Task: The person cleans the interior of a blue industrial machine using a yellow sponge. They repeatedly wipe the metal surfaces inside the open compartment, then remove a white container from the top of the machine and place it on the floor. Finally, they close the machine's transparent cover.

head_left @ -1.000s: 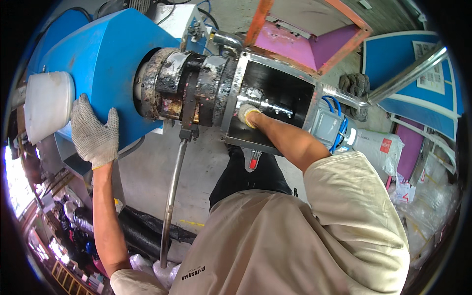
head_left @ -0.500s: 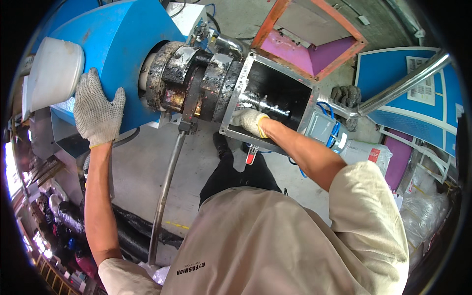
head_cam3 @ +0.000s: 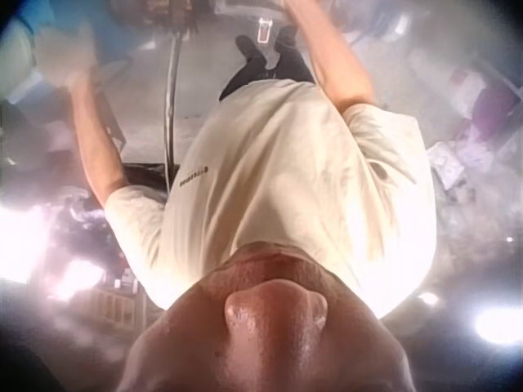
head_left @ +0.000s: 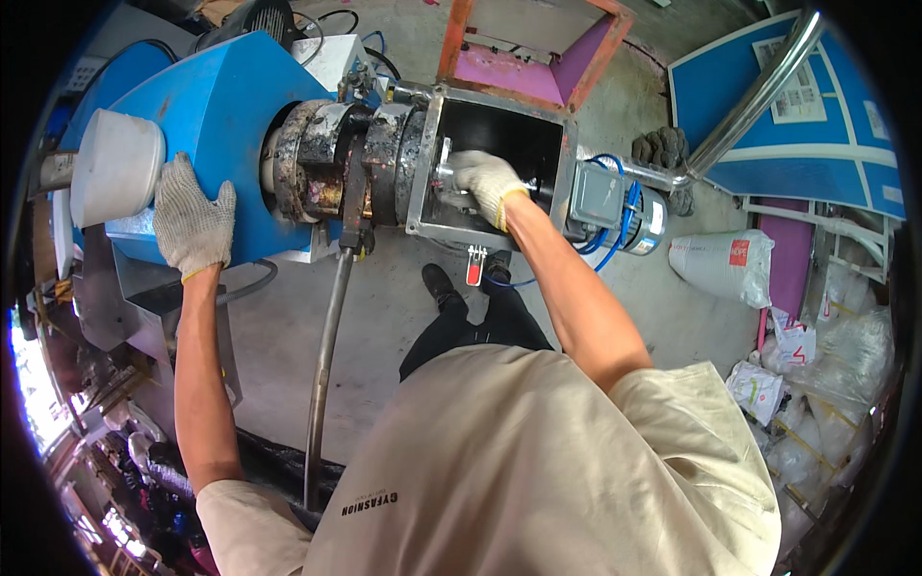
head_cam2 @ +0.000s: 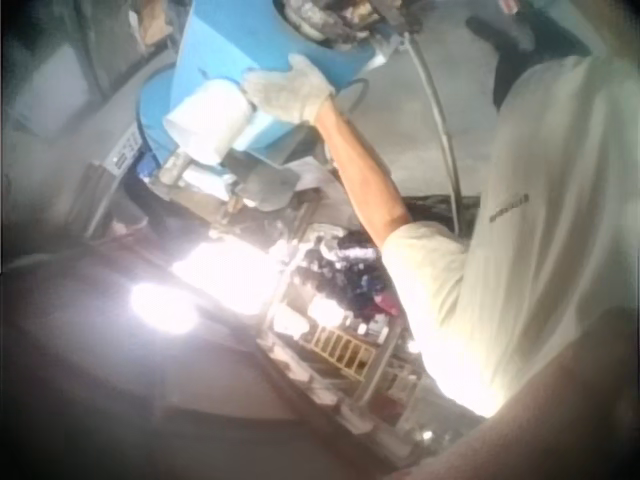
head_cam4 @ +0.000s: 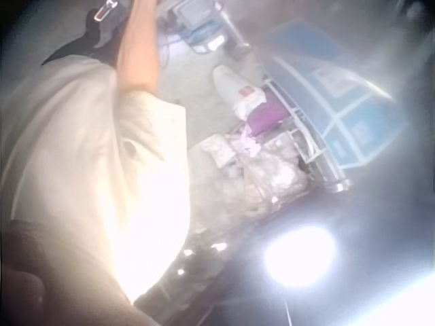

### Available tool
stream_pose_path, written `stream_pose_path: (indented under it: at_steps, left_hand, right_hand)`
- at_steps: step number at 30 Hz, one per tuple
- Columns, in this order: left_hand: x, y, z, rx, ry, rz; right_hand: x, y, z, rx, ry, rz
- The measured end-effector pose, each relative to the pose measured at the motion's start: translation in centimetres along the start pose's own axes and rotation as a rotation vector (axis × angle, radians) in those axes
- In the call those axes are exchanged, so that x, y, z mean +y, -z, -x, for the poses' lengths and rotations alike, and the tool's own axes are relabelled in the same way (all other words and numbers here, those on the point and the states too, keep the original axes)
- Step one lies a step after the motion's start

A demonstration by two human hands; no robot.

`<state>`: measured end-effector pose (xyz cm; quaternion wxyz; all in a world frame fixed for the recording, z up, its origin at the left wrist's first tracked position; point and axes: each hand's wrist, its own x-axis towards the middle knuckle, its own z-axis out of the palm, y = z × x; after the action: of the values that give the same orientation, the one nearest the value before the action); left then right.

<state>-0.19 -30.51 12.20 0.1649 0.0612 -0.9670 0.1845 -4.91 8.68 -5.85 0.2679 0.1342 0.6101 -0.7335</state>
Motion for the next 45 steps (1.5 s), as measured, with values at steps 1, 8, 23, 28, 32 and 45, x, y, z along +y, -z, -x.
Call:
stream_pose_path:
  at_steps: [1, 8, 23, 28, 32, 45]
  left_hand:
    - [0.0, 0.2, 0.0, 0.004, -0.014, -0.002]
    - [-0.6, -0.4, 0.6, 0.017, -0.013, -0.041]
    - [0.3, -0.2, -0.2, 0.015, -0.040, -0.060]
    - [0.4, -0.1, 0.2, -0.028, 0.007, -0.083]
    - [0.8, 0.2, -0.3, 0.005, -0.020, -0.078]
    - [0.8, 2.4, 0.4, -0.029, 0.098, 0.028]
  right_hand:
    - [0.5, 0.0, -0.5, 0.004, -0.045, 0.048]
    - [-0.8, 0.2, -1.5, 0.308, -0.024, 0.196]
    - [1.3, -0.2, -3.7, 0.083, 0.028, -0.153]
    - [-2.3, 0.5, -2.9, 0.314, -0.039, 0.302]
    - [-1.4, 1.3, -2.5, -0.072, -0.099, -0.028]
    - [-2.8, 7.9, 8.4, -0.054, 0.177, -0.504]
